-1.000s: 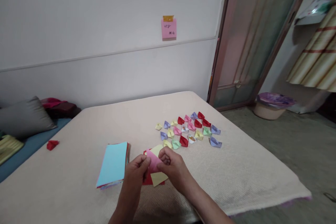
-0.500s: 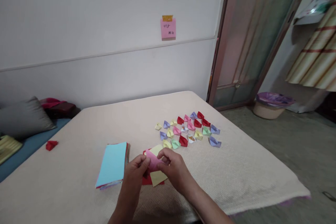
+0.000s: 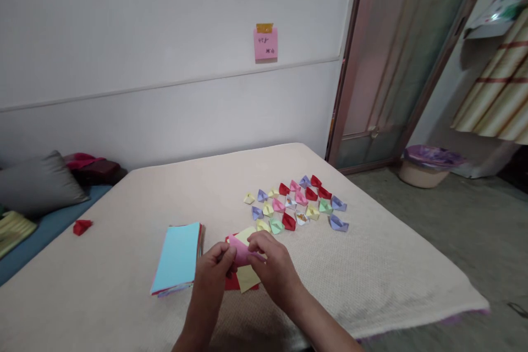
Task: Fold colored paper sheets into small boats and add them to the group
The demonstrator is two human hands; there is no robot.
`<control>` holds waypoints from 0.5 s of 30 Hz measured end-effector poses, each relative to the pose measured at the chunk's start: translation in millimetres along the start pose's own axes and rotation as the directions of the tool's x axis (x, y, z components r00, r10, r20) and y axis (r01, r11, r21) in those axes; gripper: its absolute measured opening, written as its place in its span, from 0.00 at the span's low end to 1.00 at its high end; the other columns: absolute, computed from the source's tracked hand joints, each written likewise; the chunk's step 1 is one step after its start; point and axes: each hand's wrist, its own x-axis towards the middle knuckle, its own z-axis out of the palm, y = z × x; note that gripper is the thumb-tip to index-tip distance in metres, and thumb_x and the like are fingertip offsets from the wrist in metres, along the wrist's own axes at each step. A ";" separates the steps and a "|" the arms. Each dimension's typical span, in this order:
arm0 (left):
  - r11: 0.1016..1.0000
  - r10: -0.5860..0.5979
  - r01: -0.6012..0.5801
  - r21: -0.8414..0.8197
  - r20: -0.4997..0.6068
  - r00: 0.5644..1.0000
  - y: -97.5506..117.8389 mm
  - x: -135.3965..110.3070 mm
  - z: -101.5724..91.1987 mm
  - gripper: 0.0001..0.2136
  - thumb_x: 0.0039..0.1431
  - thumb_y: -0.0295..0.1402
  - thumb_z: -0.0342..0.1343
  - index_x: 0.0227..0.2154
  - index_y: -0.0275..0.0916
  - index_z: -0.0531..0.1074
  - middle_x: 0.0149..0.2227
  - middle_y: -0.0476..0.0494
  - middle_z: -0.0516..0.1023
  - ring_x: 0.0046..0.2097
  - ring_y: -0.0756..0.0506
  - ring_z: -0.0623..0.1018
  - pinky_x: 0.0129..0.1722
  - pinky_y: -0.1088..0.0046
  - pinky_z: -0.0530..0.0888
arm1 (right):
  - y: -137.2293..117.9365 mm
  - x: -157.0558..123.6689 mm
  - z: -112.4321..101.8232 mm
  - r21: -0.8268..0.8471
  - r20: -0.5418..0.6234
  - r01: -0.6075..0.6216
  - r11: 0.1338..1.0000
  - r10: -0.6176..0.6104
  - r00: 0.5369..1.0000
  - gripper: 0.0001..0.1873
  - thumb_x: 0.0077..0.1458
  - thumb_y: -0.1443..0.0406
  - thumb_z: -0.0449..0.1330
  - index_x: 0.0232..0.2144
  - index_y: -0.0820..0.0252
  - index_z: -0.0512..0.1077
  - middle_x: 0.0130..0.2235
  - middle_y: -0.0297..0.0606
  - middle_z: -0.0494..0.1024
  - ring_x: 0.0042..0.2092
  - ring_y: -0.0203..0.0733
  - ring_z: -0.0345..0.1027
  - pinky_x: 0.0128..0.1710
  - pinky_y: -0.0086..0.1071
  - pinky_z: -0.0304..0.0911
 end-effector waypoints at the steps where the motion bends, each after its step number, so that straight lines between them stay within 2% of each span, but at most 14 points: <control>1: 1.000 0.022 -0.022 0.015 -0.004 1.000 0.9 -0.8 0.1 0.12 0.55 0.38 0.54 0.20 0.38 0.69 0.18 0.51 0.67 0.23 0.50 0.66 0.23 0.76 0.62 | -0.7 0.6 -0.1 0.022 -0.004 -0.028 0.999 0.028 1.000 0.10 0.46 0.76 0.56 0.23 0.57 0.62 0.34 0.36 0.71 0.37 0.41 0.64 0.36 0.31 0.57; 6: 0.993 0.088 -0.089 0.077 0.020 0.996 7.6 -4.6 2.2 0.10 0.55 0.37 0.54 0.22 0.39 0.72 0.20 0.51 0.70 0.25 0.49 0.68 0.26 0.77 0.63 | -2.1 5.5 -1.6 0.160 0.019 -0.166 0.973 0.165 0.986 0.09 0.47 0.70 0.60 0.20 0.58 0.64 0.32 0.35 0.71 0.35 0.40 0.64 0.33 0.30 0.57; 10: 0.995 0.084 -0.086 0.054 0.042 0.996 9.9 -4.6 3.3 0.10 0.54 0.37 0.55 0.21 0.38 0.72 0.18 0.52 0.67 0.23 0.51 0.65 0.24 0.77 0.61 | 0.3 7.8 -4.7 0.283 0.078 -0.215 0.935 0.201 0.976 0.07 0.45 0.67 0.63 0.19 0.60 0.71 0.34 0.38 0.73 0.38 0.43 0.66 0.38 0.33 0.58; 13: 0.997 -0.014 0.020 -0.079 0.075 0.997 10.0 -4.2 0.7 0.14 0.56 0.41 0.53 0.22 0.36 0.71 0.16 0.53 0.64 0.21 0.53 0.62 0.21 0.78 0.58 | 0.9 8.2 -8.0 0.447 0.169 -0.335 0.829 0.290 0.942 0.05 0.42 0.68 0.65 0.18 0.61 0.74 0.38 0.40 0.74 0.40 0.45 0.66 0.39 0.35 0.58; 15: 0.967 -0.096 0.124 -0.221 0.136 0.986 10.1 -4.2 -1.8 0.14 0.58 0.42 0.51 0.27 0.36 0.73 0.18 0.53 0.65 0.20 0.53 0.61 0.20 0.78 0.57 | -0.3 8.2 -9.5 0.551 0.246 -0.415 0.724 0.334 0.910 0.04 0.40 0.68 0.66 0.18 0.62 0.75 0.41 0.41 0.75 0.40 0.46 0.67 0.39 0.35 0.59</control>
